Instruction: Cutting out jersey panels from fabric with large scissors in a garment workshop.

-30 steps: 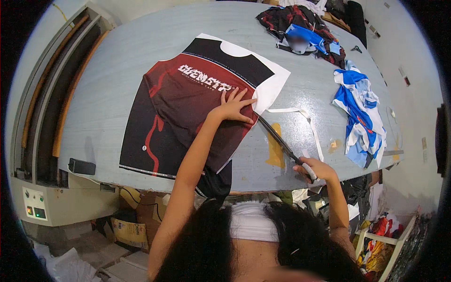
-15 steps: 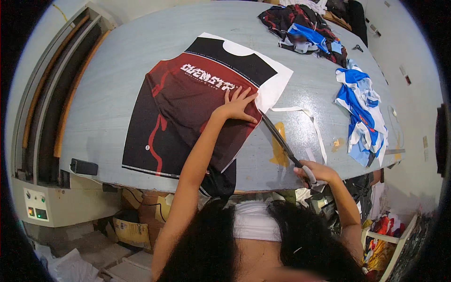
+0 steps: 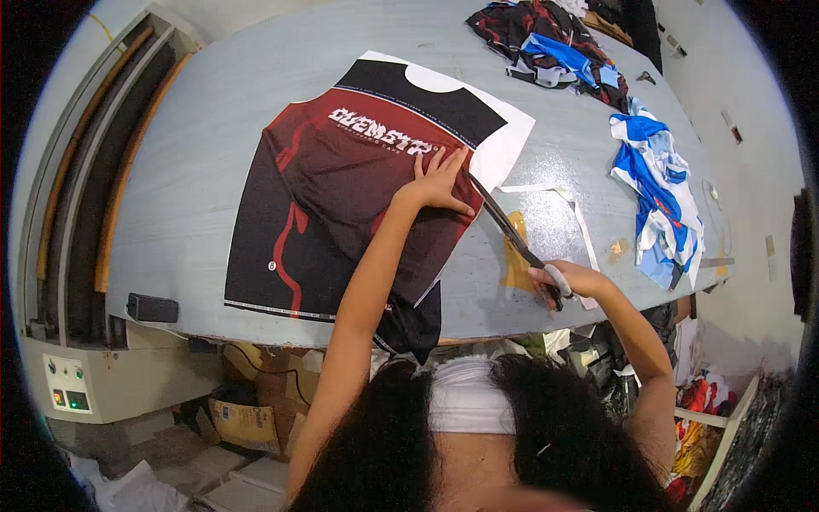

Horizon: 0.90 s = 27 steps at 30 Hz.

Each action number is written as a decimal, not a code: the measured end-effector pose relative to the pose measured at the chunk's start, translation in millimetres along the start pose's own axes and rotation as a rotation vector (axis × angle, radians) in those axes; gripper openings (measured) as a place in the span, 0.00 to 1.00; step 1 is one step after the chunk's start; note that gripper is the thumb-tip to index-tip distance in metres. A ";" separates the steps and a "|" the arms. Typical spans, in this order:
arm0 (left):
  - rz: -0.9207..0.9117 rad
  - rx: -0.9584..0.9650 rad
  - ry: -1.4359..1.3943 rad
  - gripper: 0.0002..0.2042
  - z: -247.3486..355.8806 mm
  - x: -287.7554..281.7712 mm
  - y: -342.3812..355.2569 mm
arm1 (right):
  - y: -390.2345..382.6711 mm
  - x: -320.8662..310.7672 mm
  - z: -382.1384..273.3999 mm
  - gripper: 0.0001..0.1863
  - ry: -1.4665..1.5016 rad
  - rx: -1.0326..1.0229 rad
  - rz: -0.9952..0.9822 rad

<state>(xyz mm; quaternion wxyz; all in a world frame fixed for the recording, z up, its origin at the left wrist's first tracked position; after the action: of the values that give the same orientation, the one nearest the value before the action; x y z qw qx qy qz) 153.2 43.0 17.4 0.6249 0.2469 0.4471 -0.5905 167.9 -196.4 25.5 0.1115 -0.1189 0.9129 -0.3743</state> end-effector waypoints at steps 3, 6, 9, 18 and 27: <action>-0.029 -0.026 0.003 0.66 -3.3 1.1 -0.8 | 2.5 0.7 -5.1 0.31 -0.017 0.023 0.035; -0.003 0.002 -0.025 0.66 -1.2 -1.0 0.4 | 4.5 0.1 -5.5 0.30 -0.012 0.052 0.060; 0.013 0.006 -0.029 0.66 -3.4 -1.9 1.3 | 5.4 2.6 -15.9 0.29 -0.008 0.057 0.064; 0.008 0.005 -0.029 0.66 -0.2 -3.7 -2.2 | 6.6 1.0 -8.2 0.36 -0.009 0.081 0.185; 0.032 0.002 -0.034 0.67 -0.3 -4.7 -2.6 | 7.0 2.7 -0.6 0.36 0.059 0.064 0.272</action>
<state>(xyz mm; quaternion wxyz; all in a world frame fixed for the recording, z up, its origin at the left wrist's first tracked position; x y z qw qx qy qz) 151.1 45.2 21.8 0.6415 0.2447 0.4319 -0.5849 164.3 -192.0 20.6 0.1382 0.0207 0.9110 -0.3880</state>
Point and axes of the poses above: each hand's wrist, its own y-axis towards the middle knuckle, its own x-axis out of the palm, z = x × y, the point moved 10 cm from there along y, towards the middle knuckle, and after that the axes turned 10 degrees about -z, right-handed, at the moved point
